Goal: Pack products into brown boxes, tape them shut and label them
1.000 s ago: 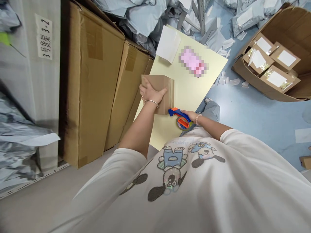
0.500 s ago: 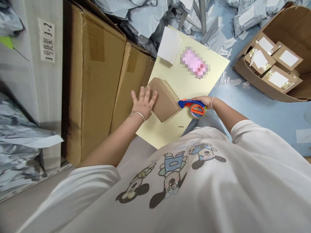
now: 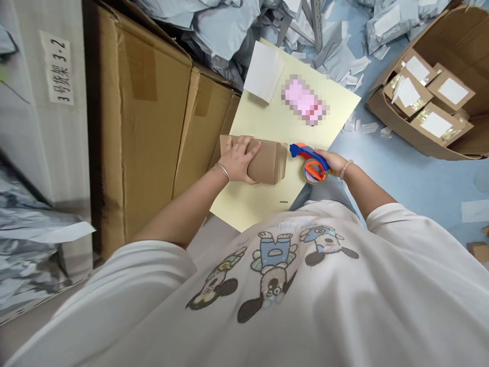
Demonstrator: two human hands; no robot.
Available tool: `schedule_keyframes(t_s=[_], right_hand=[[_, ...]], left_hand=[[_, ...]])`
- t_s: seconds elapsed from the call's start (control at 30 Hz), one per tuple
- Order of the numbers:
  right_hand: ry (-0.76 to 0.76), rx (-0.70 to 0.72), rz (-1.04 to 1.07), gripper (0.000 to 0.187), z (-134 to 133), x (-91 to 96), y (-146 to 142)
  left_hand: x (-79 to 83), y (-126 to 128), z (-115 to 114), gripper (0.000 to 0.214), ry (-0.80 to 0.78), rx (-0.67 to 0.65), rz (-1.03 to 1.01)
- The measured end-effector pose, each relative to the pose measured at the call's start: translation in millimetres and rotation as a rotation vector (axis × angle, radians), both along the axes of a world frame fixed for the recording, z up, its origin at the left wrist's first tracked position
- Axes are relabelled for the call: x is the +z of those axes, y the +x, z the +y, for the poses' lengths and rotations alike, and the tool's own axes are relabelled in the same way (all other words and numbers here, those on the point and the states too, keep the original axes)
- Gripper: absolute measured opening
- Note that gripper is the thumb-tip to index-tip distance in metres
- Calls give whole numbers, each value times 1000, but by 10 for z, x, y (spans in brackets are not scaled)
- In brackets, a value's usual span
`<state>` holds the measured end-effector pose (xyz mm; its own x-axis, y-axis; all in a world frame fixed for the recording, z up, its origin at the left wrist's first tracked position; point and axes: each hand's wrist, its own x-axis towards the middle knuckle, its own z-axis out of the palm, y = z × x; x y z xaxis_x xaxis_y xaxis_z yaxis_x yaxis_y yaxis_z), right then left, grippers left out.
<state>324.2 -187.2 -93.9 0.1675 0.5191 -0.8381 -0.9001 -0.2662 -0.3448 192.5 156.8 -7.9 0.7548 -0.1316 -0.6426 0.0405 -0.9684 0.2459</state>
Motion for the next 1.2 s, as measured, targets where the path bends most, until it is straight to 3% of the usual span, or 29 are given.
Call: schedule_keyframes(t_s=[0.13,0.2,0.3,0.47,0.57,0.67,0.73,0.8,0.9,1.0,1.1,1.2], right_hand=[[-144,28,101,29,-514,120,-202],[-141,77,151,31,-578,179,-383],[-38,132,151,32,-266,199,-690],[-171,227,-88,46,592,38,-939],[-181,150,-143,46,855,-40,-889],[-120,-4,-94,39,1008,-42,-765],[-83,-74,-44,37,1108,-19,-641],[-58,-61,16,35,1202,3,-477],[-45,86,96,31,1299,23,-185],[-58,242,111,28,1348,35,61],[-84,328,73,26,1381,56,177],[-89,369,45,27,1415,81,180]], left_hand=[[-24,24,-50,149,150,263,-106],[-58,45,-99,151,163,331,-126],[-77,62,-216,150,162,397,-137],[-51,89,-324,148,194,463,-125],[-71,111,-346,146,270,606,-114],[-102,79,-425,135,387,871,-70],[-94,-14,-500,125,423,1028,-4],[-43,-179,-561,119,406,1095,77],[103,-502,-566,112,354,1000,232],[269,-725,-426,104,339,740,302],[332,-669,-204,102,308,395,125],[216,-393,-13,103,116,-13,35]])
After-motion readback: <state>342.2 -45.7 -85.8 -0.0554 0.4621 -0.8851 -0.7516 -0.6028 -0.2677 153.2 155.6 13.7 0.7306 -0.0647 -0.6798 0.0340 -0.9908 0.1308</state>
